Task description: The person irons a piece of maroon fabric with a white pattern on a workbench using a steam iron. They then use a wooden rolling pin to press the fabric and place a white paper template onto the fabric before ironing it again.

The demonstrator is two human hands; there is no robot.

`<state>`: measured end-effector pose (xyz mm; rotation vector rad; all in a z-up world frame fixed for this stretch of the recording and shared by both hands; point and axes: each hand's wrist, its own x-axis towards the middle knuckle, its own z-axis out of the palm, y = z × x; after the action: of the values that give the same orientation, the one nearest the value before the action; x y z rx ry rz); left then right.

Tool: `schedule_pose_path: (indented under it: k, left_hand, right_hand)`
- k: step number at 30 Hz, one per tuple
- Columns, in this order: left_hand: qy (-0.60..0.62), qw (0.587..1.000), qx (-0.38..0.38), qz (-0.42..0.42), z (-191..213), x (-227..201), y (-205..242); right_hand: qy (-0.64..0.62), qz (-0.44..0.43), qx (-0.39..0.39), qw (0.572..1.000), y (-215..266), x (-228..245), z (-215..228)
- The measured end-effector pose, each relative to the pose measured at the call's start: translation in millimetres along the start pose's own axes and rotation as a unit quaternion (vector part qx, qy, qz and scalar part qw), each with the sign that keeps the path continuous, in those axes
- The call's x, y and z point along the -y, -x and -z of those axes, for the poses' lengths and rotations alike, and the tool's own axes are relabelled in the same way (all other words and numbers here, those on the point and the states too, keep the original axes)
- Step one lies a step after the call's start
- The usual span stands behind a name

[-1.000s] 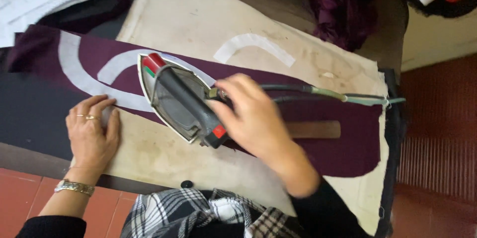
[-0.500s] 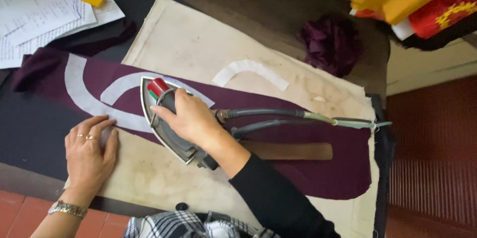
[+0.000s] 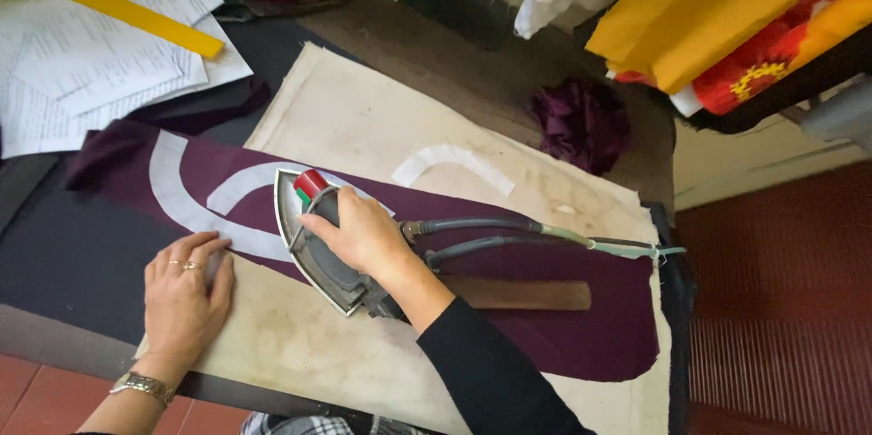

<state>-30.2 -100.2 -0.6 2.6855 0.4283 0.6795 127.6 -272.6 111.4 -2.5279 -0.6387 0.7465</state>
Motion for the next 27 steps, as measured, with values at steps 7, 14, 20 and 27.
schedule_pose_path:
  k: [7, 14, 20, 27]
  left_hand:
    - [-0.006, 1.0, -0.005, 0.012, -2.5, 3.1, 1.7]
    - [0.004, 0.999, 0.021, 0.039, -6.0, 5.8, 2.0]
    - [0.002, 1.0, -0.028, 0.001, -11.9, 8.3, 1.2]
    - [0.01, 0.999, -0.028, 0.018, -26.9, 7.3, 22.3]
  right_hand:
    - [-0.005, -0.019, 0.012, 1.0, 6.7, 9.8, 8.3]
    - [-0.005, 0.008, -0.011, 1.0, 0.8, 1.3, 0.4]
    - [0.019, 0.01, -0.036, 0.999, -16.1, -10.3, -10.6]
    - [-0.011, 0.061, -0.04, 0.997, -19.0, -12.8, -6.2]
